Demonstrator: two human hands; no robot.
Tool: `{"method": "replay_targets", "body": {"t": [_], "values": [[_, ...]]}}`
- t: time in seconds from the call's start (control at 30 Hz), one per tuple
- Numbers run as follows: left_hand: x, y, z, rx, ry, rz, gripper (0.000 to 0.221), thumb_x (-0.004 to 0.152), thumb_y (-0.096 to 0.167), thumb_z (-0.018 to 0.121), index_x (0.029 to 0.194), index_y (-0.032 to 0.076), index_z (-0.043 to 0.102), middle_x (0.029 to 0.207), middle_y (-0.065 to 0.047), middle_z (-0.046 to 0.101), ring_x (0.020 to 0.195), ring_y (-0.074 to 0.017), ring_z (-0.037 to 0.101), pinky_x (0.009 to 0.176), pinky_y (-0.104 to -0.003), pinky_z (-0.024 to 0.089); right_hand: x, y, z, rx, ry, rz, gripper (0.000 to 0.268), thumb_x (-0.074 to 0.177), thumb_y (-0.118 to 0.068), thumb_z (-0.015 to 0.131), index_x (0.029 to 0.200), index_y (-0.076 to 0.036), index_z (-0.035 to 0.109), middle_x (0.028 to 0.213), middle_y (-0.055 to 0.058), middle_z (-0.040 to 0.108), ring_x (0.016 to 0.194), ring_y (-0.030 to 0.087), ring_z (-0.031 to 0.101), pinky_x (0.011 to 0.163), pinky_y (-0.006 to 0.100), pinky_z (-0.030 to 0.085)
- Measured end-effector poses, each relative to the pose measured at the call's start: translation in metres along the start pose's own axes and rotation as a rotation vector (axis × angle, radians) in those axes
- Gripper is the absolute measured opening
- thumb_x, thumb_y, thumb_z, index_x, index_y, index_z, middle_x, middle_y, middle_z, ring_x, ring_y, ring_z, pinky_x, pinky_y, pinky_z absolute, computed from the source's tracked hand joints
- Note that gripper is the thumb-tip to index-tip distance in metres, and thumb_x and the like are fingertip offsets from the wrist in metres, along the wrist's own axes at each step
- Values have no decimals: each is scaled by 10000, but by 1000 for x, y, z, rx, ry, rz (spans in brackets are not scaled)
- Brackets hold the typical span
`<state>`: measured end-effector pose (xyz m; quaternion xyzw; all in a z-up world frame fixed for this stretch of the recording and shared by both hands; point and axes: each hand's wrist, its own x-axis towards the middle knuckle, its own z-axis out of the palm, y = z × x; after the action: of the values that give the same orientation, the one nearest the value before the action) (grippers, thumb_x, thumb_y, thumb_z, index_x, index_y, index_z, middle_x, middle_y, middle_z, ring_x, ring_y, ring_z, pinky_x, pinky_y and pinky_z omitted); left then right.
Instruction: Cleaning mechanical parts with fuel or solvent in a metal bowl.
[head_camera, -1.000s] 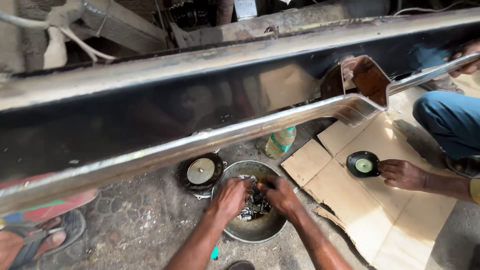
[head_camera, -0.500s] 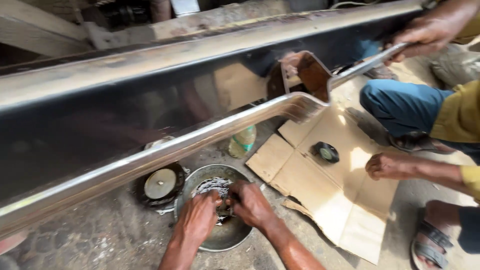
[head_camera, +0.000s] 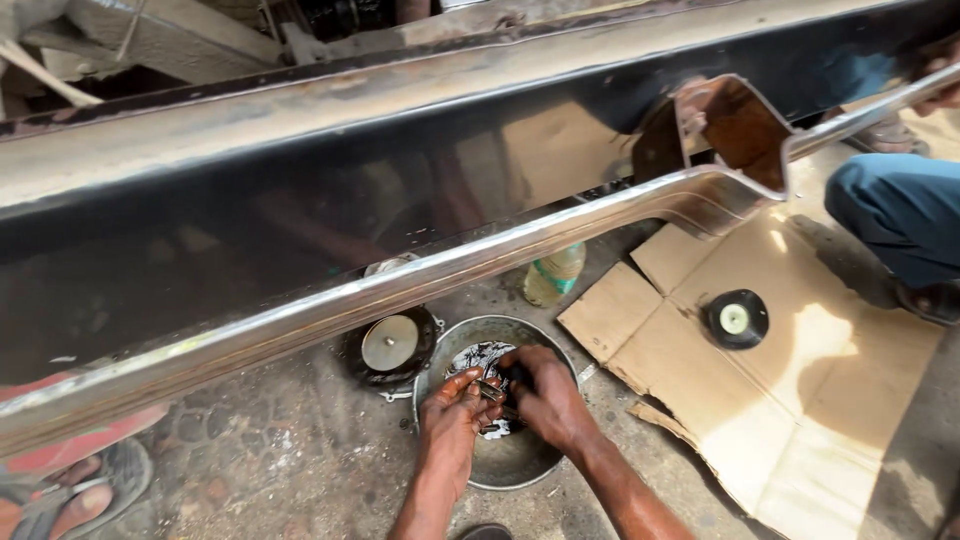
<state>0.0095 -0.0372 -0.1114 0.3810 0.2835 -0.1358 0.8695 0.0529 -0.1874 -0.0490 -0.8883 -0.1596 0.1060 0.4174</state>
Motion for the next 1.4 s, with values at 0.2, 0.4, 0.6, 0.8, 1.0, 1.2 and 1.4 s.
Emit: {"method": "replay_targets", "body": {"t": [0.2,0.4,0.6,0.8,1.0,1.2,1.4], "values": [[-27,41,23,232,24,104,339,974,16,543,1294,56,646,1081,-90,730,918,-185,704,794,-339,637,9,25,25,-338,-35,-22,438,712,21,692,1149,13,663,1223,241,577,1163,430,540,1010,486,472],[-25,46,21,84,-85,23,334,977,20,547,1288,31,669,1088,-105,722,971,-218,722,815,-367,628,1,21,11,-333,5,30,319,727,-3,707,1046,-8,701,1110,233,634,1065,418,602,916,493,527],[3,16,11,-46,-35,46,349,981,-14,549,1272,53,730,1086,-85,726,918,-167,633,824,-312,546,-10,-15,-1,509,141,488,163,859,-83,728,1013,-31,717,871,109,749,803,252,688,769,386,567],[4,-8,28,-14,45,42,311,993,18,560,1230,66,754,1031,-93,724,836,-173,547,743,-311,460,-3,-20,14,525,340,353,193,865,-70,730,1037,18,734,898,91,697,757,208,656,654,326,530],[23,-30,16,-88,137,120,396,867,-136,510,1186,-17,711,1048,-78,699,920,-157,620,811,-276,499,-22,-27,21,197,416,190,234,886,-101,714,1096,-6,754,887,134,689,743,220,677,645,349,548],[10,-31,18,-268,71,50,364,877,-81,483,1194,-41,659,1028,-88,685,936,-183,623,806,-292,520,-25,-28,12,98,364,33,165,917,-105,685,1022,18,718,919,164,697,800,268,700,697,382,551],[8,-3,28,-177,72,145,467,796,-118,465,1152,-26,752,973,-51,693,857,-154,606,771,-254,486,-19,-25,20,228,312,242,192,856,-145,677,964,9,715,826,162,740,704,239,731,638,371,572]]}}
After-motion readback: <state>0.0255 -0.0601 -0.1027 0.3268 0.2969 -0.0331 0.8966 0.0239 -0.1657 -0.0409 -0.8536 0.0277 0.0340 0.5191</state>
